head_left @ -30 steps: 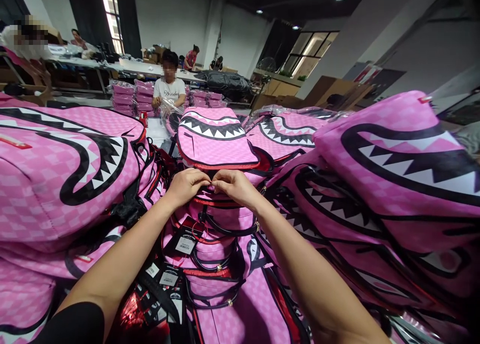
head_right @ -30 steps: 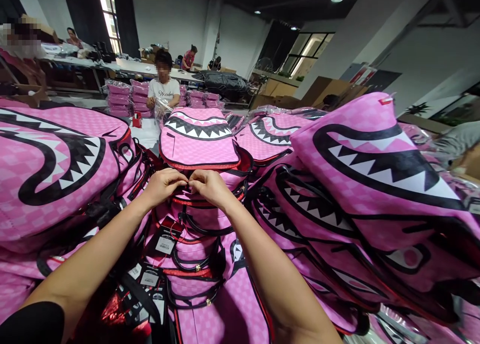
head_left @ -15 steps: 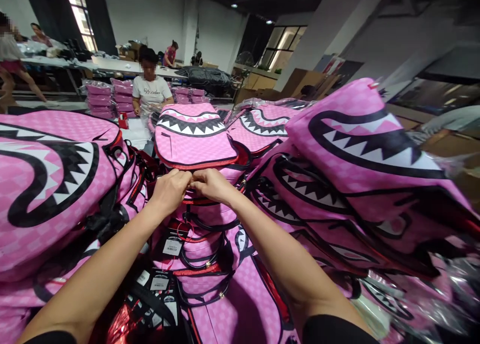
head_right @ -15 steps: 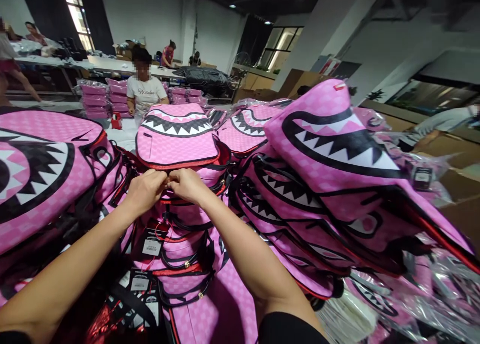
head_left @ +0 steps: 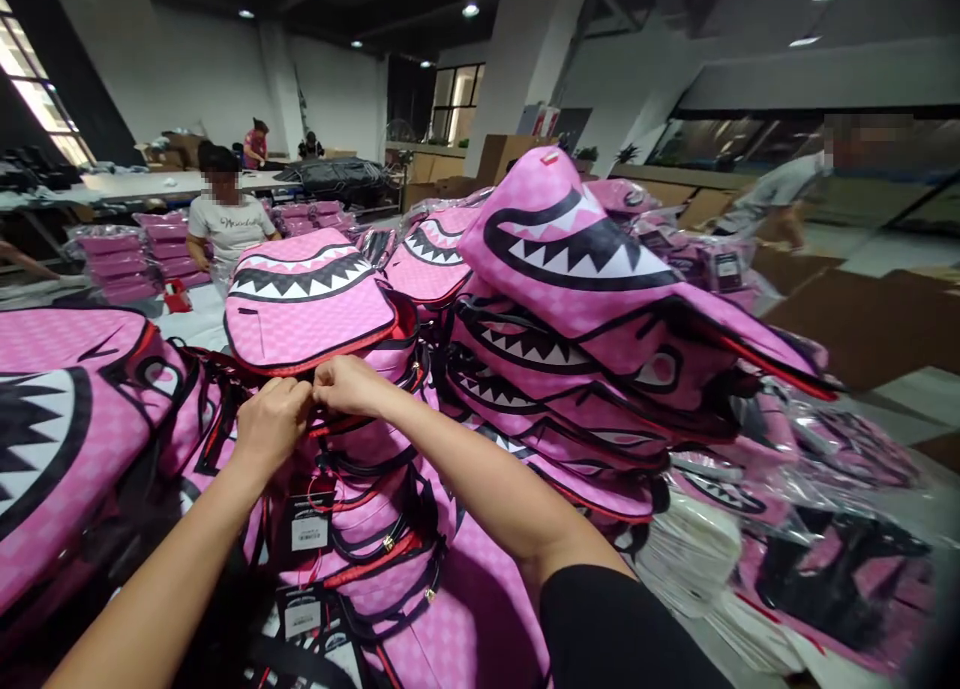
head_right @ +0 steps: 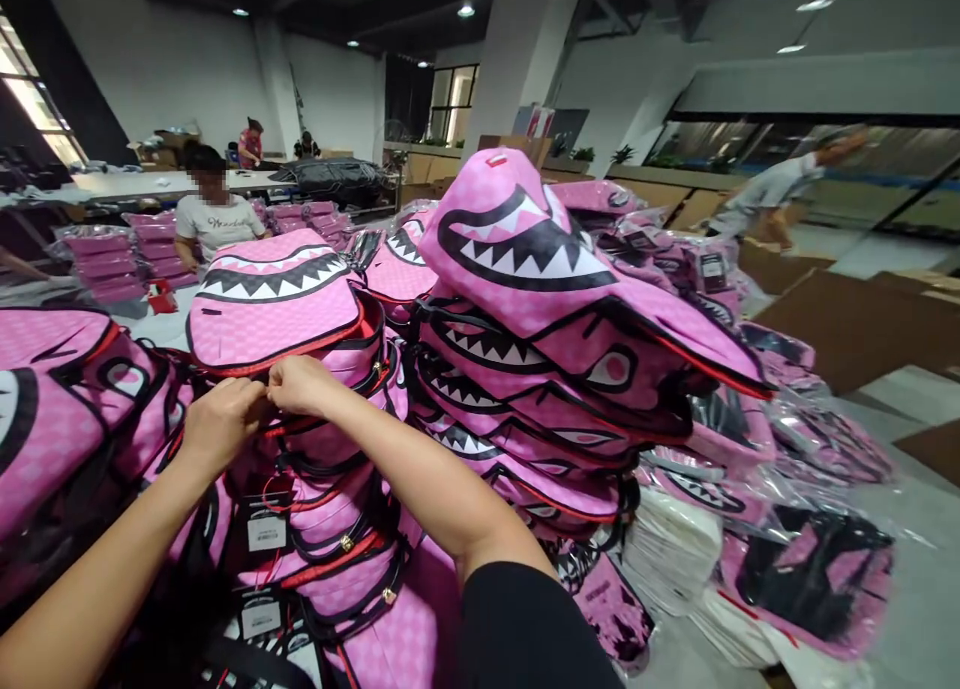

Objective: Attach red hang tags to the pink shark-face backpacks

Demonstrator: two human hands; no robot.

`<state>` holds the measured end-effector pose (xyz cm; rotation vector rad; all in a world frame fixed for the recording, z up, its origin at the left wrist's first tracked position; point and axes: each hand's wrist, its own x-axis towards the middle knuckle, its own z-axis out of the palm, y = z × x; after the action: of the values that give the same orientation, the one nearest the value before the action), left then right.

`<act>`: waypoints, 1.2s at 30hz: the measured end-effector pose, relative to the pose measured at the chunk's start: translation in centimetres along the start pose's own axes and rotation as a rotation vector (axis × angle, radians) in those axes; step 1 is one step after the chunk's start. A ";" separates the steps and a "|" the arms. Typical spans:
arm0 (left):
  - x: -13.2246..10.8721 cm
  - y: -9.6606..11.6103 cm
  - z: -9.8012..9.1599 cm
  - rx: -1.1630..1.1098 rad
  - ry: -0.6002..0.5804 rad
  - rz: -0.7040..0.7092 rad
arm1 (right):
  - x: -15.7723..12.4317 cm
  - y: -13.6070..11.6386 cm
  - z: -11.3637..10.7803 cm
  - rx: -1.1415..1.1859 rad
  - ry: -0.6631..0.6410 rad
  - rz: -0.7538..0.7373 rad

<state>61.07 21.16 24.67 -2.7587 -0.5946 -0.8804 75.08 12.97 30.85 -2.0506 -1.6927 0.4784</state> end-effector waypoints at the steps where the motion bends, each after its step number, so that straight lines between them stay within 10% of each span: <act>1: -0.1 -0.1 0.2 -0.070 -0.020 -0.013 | 0.1 0.0 0.0 -0.005 -0.003 -0.002; 13: -1.4 -1.0 2.8 -0.833 0.073 -0.165 | 1.0 2.2 1.1 0.057 -0.022 -0.122; 36: 0.1 -0.7 4.0 -0.438 -0.035 -0.042 | 0.5 2.1 1.6 0.074 0.042 -0.028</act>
<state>62.92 23.01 21.55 -3.1633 -0.5183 -1.0868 76.14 13.32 28.37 -1.9687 -1.6525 0.4777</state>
